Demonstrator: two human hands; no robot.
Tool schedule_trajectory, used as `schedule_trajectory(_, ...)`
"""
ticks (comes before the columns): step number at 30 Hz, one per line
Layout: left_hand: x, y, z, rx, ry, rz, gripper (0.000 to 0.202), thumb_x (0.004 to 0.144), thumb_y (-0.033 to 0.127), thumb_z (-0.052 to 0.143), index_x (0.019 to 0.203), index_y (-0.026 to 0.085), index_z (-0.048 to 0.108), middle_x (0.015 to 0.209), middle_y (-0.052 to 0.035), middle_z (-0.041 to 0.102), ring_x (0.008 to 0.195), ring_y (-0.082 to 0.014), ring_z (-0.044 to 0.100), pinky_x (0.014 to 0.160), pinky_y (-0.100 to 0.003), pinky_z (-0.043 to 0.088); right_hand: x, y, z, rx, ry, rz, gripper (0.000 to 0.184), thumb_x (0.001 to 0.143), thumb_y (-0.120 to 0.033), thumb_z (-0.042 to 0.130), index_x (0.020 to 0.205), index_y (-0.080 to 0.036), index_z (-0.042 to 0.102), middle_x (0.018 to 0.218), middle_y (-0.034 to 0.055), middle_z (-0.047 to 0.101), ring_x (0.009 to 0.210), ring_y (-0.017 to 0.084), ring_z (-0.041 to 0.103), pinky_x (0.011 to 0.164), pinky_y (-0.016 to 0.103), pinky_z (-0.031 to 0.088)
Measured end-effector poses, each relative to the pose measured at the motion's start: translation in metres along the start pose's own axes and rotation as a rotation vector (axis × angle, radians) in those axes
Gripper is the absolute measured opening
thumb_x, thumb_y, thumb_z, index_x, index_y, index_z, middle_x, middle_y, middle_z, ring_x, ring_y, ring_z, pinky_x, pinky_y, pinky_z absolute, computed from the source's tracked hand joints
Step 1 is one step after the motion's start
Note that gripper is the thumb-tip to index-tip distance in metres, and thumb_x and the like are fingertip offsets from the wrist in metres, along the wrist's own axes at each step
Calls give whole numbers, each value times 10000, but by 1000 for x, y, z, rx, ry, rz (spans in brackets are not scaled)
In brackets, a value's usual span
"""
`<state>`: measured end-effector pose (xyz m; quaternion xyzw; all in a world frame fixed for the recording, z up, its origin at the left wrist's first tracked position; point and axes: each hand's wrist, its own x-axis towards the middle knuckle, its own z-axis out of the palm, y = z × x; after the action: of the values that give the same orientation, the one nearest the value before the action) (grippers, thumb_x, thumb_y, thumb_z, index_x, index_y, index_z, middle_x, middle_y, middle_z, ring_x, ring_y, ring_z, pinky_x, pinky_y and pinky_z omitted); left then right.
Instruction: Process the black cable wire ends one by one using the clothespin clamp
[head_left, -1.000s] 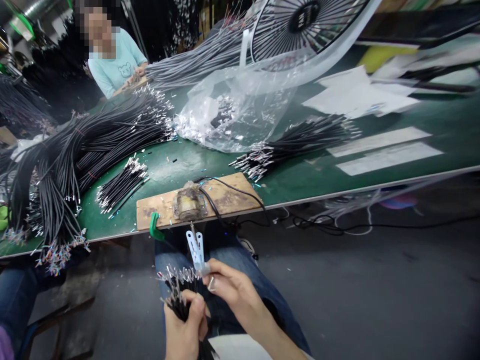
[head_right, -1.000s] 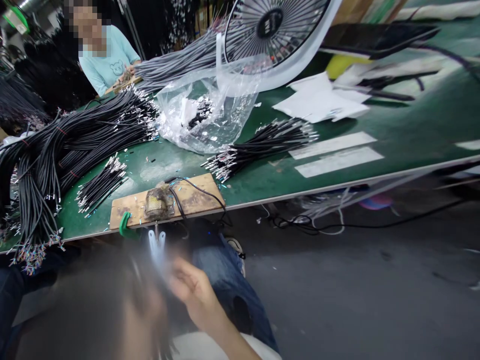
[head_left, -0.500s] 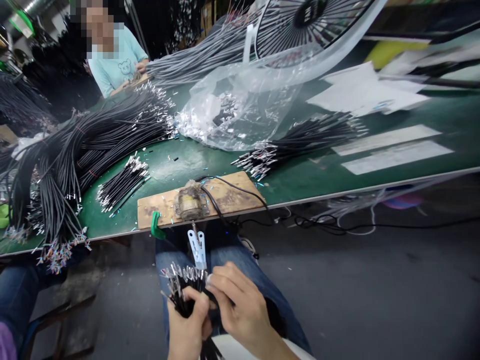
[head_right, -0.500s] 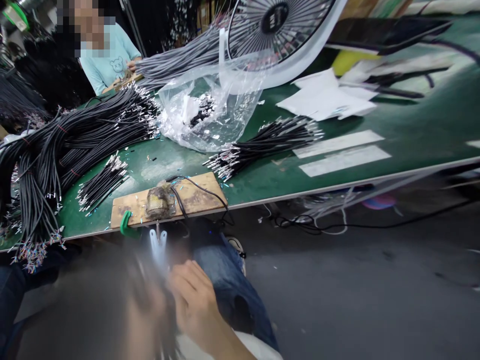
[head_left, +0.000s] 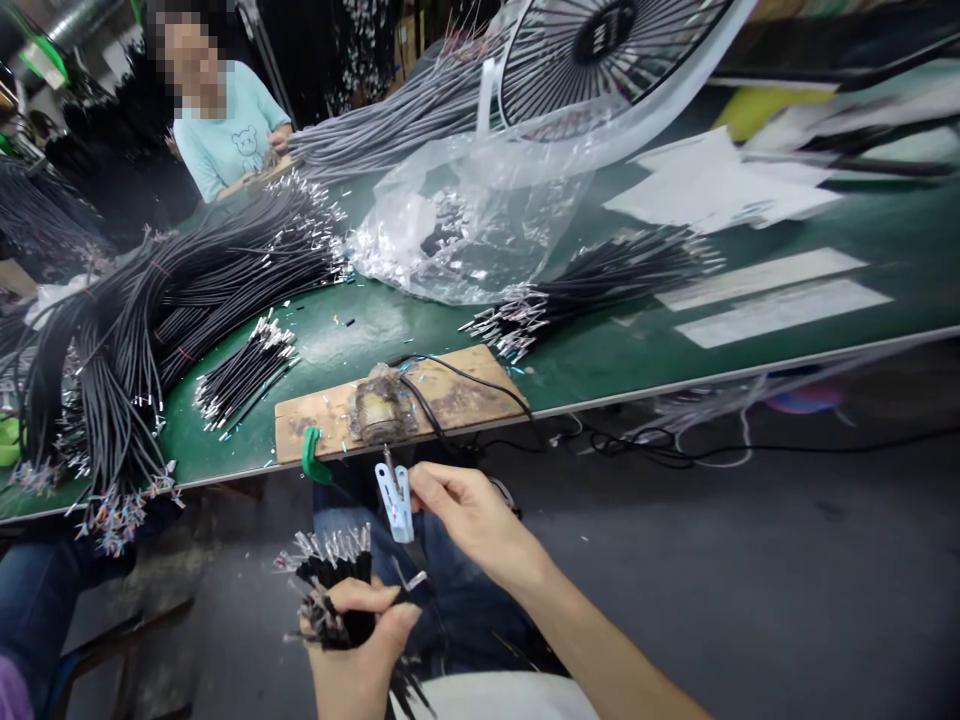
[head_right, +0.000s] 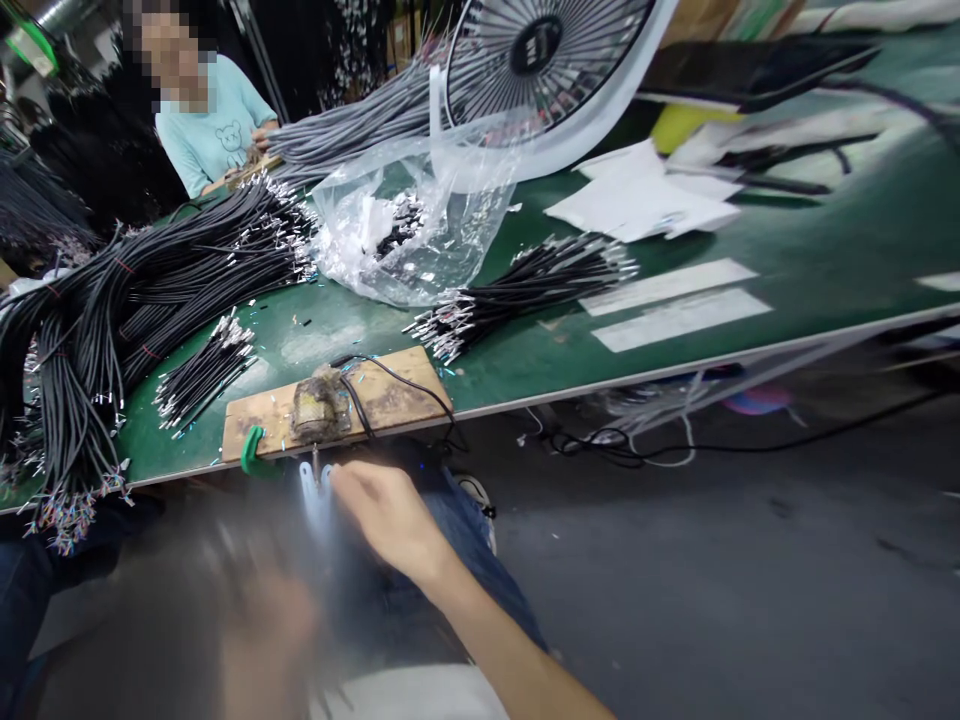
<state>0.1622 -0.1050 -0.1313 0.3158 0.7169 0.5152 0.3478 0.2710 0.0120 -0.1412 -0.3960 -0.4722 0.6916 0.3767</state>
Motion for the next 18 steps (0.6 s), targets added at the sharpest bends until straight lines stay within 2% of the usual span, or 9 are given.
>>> schedule_trajectory(3,4,4,0,12,13,26,97,559,249,760,529,184,695,530,-20,636,561,-161,595,635,-282,488,7,-7,7,-37,-30,17,561,683,-675,545,494,-152,476,477,-30,376,483,92,345,459,233,251)
schedule_trajectory(6,10,7,2,17,9,34,123,574,274,753,541,175,689,555,-28,644,558,-168,594,592,-280,484,7,-5,13,56,-2,15,555,672,-661,575,486,-154,446,478,-42,346,474,75,302,447,222,234)
schedule_trajectory(12,15,11,1,28,-17,45,121,598,275,741,560,173,687,572,-19,649,564,-152,599,600,-250,473,5,10,15,370,-91,53,534,695,-664,560,579,-143,558,538,-7,463,483,88,353,465,228,290)
schedule_trajectory(16,16,12,-2,54,-20,55,109,608,280,736,584,178,707,583,-23,665,598,-172,621,638,-270,486,6,10,14,159,134,-27,536,714,-620,560,472,-151,467,466,-32,360,473,81,294,463,232,236)
schedule_trajectory(18,17,13,-1,68,-31,60,118,613,289,732,583,177,710,577,-26,668,609,-183,628,650,-283,490,7,3,13,41,104,-34,510,706,-588,567,470,-148,466,469,-24,384,487,90,333,476,234,257)
